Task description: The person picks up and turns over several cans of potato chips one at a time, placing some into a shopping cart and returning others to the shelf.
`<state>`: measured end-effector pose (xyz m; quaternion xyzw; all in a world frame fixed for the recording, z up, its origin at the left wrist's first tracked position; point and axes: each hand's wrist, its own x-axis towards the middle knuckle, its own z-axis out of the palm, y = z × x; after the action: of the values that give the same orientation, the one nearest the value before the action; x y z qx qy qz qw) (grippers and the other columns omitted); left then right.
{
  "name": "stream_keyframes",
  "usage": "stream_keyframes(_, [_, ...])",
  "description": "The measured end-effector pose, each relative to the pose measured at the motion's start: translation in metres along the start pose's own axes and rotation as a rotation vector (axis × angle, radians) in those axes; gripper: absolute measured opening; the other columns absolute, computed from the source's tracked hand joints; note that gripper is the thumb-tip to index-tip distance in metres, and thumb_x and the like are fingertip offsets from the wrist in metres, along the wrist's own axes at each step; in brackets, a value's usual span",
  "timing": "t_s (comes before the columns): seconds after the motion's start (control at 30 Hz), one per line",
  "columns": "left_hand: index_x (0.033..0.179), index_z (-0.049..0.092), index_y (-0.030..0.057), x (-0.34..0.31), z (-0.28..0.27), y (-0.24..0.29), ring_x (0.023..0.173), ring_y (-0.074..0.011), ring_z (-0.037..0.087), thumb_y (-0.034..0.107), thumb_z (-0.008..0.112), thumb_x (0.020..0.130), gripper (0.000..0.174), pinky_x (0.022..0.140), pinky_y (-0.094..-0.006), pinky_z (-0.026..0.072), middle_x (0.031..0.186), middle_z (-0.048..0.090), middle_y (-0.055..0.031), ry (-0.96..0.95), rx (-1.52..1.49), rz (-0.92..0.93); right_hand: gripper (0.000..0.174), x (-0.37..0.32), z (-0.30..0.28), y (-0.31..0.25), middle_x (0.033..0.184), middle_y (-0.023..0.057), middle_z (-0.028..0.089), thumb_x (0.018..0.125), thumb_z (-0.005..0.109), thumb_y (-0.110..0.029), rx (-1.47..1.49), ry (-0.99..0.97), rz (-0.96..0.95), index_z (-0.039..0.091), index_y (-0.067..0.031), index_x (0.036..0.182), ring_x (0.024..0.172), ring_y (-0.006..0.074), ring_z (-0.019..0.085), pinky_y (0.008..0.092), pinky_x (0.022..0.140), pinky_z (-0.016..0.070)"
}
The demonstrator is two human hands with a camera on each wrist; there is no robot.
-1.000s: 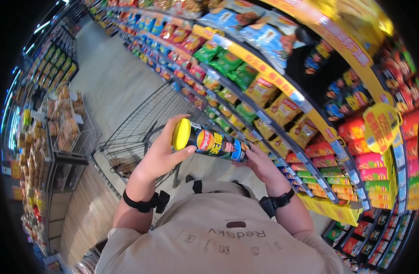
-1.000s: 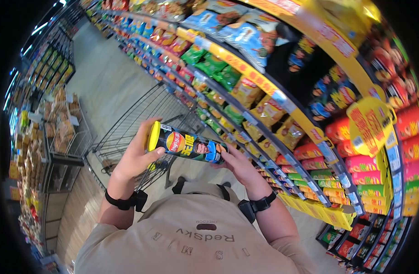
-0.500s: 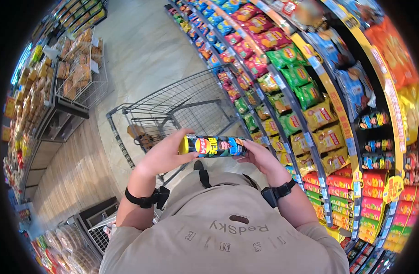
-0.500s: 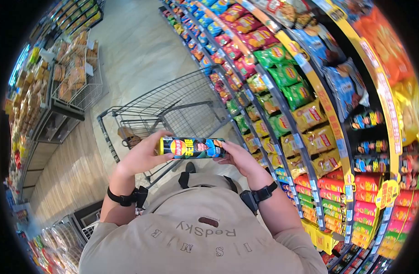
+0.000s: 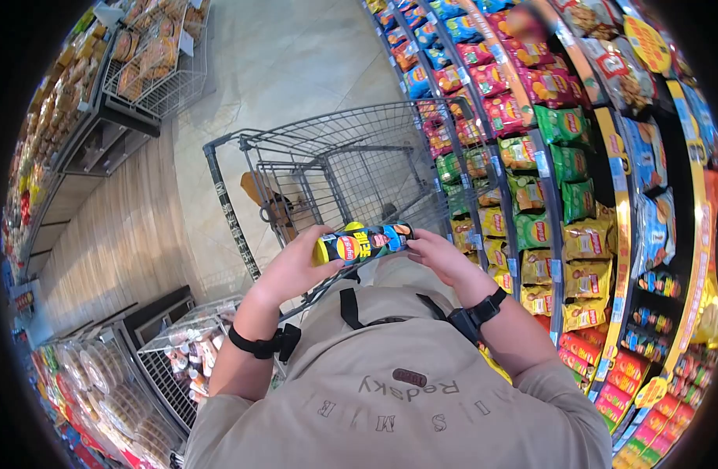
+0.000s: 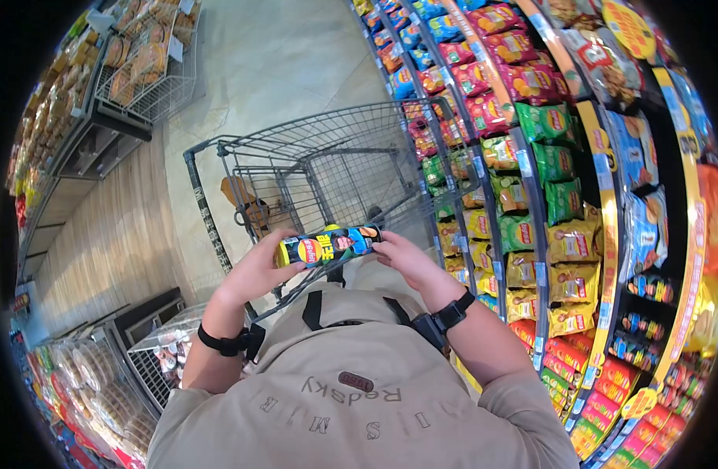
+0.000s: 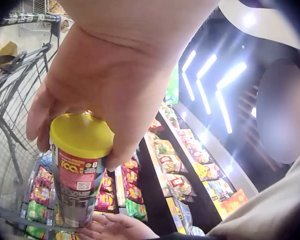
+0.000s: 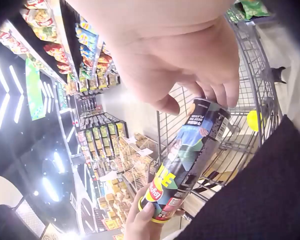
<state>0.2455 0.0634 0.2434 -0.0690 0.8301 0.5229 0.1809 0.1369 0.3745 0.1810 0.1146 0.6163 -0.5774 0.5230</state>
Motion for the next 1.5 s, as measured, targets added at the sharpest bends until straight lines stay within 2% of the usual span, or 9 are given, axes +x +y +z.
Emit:
stream_keyframes(0.13, [0.136, 0.054, -0.0003, 0.018, 0.002, -0.01, 0.116, -0.0386, 0.065, 0.026, 0.08, 0.089, 0.06, 0.101, -0.0421, 0.0511, 0.124, 0.066, -0.0242, 0.033, 0.099, -0.135, 0.046, 0.048, -0.012, 0.011, 0.14, 0.0066, 0.06, 0.103, 0.06, -0.022, 0.143, -0.018, 0.079, 0.052, -0.0037, 0.145, 0.133, 0.0195, 0.055, 0.0387, 0.114, 0.0425])
stream_keyframes(0.3, [0.134, 0.055, 0.0011, 0.058, 0.009, -0.044, 0.116, -0.0367, 0.066, 0.023, 0.08, 0.089, 0.056, 0.101, -0.0414, 0.0511, 0.123, 0.067, -0.0233, 0.04, 0.094, -0.279, 0.052, 0.117, -0.017, 0.005, 0.142, 0.0088, 0.058, 0.101, 0.06, -0.022, 0.199, -0.076, 0.111, 0.049, -0.0019, 0.148, 0.136, 0.0213, 0.053, 0.0398, 0.116, 0.0408])
stream_keyframes(0.57, [0.132, 0.055, 0.0003, 0.147, 0.052, -0.113, 0.117, -0.0447, 0.064, 0.029, 0.078, 0.086, 0.058, 0.1, -0.0477, 0.0522, 0.124, 0.064, -0.0271, 0.157, 0.095, -0.422, 0.048, 0.211, -0.015, -0.001, 0.13, 0.0122, 0.066, 0.096, 0.061, -0.017, 0.048, -0.036, 0.19, 0.06, 0.0012, 0.141, 0.12, 0.0201, 0.059, 0.0341, 0.102, 0.0449])
stream_keyframes(0.73, [0.138, 0.051, 0.0007, 0.203, 0.092, -0.163, 0.117, -0.0465, 0.063, 0.037, 0.08, 0.084, 0.071, 0.099, -0.0487, 0.0528, 0.127, 0.061, -0.0306, 0.144, 0.19, -0.576, 0.069, 0.262, 0.0, 0.044, 0.121, 0.0104, 0.068, 0.096, 0.063, -0.017, -0.022, -0.183, 0.147, 0.04, -0.0067, 0.16, 0.108, 0.0164, 0.063, 0.0286, 0.092, 0.0486])
stream_keyframes(0.83, [0.142, 0.047, 0.001, 0.229, 0.114, -0.188, 0.12, -0.0475, 0.062, 0.042, 0.079, 0.082, 0.08, 0.103, -0.0495, 0.0511, 0.129, 0.06, -0.0326, 0.125, 0.241, -0.658, 0.068, 0.284, 0.003, 0.066, 0.123, 0.0106, 0.067, 0.096, 0.063, -0.018, -0.016, -0.247, 0.205, 0.041, -0.0081, 0.16, 0.11, 0.0161, 0.063, 0.0283, 0.093, 0.0482])
stream_keyframes(1.23, [0.149, 0.042, 0.0057, 0.258, 0.161, -0.235, 0.128, -0.044, 0.06, 0.042, 0.083, 0.08, 0.088, 0.108, -0.0471, 0.0501, 0.146, 0.049, -0.0285, -0.017, 0.292, -0.932, 0.076, 0.279, -0.029, 0.078, 0.147, 0.0156, 0.056, 0.092, 0.063, -0.021, 0.058, -0.245, 0.323, 0.035, 0.0044, 0.158, 0.137, 0.0253, 0.051, 0.0317, 0.107, 0.0424])
stream_keyframes(1.3, [0.15, 0.041, 0.0057, 0.252, 0.163, -0.237, 0.129, -0.0442, 0.059, 0.043, 0.085, 0.079, 0.091, 0.108, -0.0466, 0.05, 0.146, 0.049, -0.0278, -0.043, 0.312, -0.903, 0.072, 0.273, -0.041, 0.075, 0.146, 0.0149, 0.057, 0.094, 0.063, -0.024, 0.048, -0.251, 0.303, 0.039, 0.0021, 0.157, 0.139, 0.0245, 0.049, 0.032, 0.11, 0.0397])
stream_keyframes(1.37, [0.151, 0.041, 0.0054, 0.25, 0.161, -0.233, 0.131, -0.0436, 0.058, 0.044, 0.085, 0.079, 0.093, 0.108, -0.0461, 0.0498, 0.147, 0.049, -0.0276, -0.045, 0.314, -0.9, 0.077, 0.273, -0.052, 0.077, 0.162, 0.0131, 0.045, 0.099, 0.065, -0.031, 0.121, -0.321, 0.341, 0.032, -0.0036, 0.163, 0.15, 0.0225, 0.036, 0.0362, 0.12, 0.0284])
stream_keyframes(1.5, [0.148, 0.043, 0.0032, 0.245, 0.157, -0.241, 0.131, -0.043, 0.057, 0.04, 0.086, 0.079, 0.09, 0.11, -0.0454, 0.0488, 0.141, 0.054, -0.0289, -0.016, 0.235, -0.852, 0.056, 0.262, -0.053, 0.075, 0.134, 0.0104, 0.065, 0.098, 0.064, -0.028, 0.134, -0.25, 0.269, 0.055, 0.0005, 0.146, 0.129, 0.0204, 0.055, 0.0318, 0.107, 0.0401])
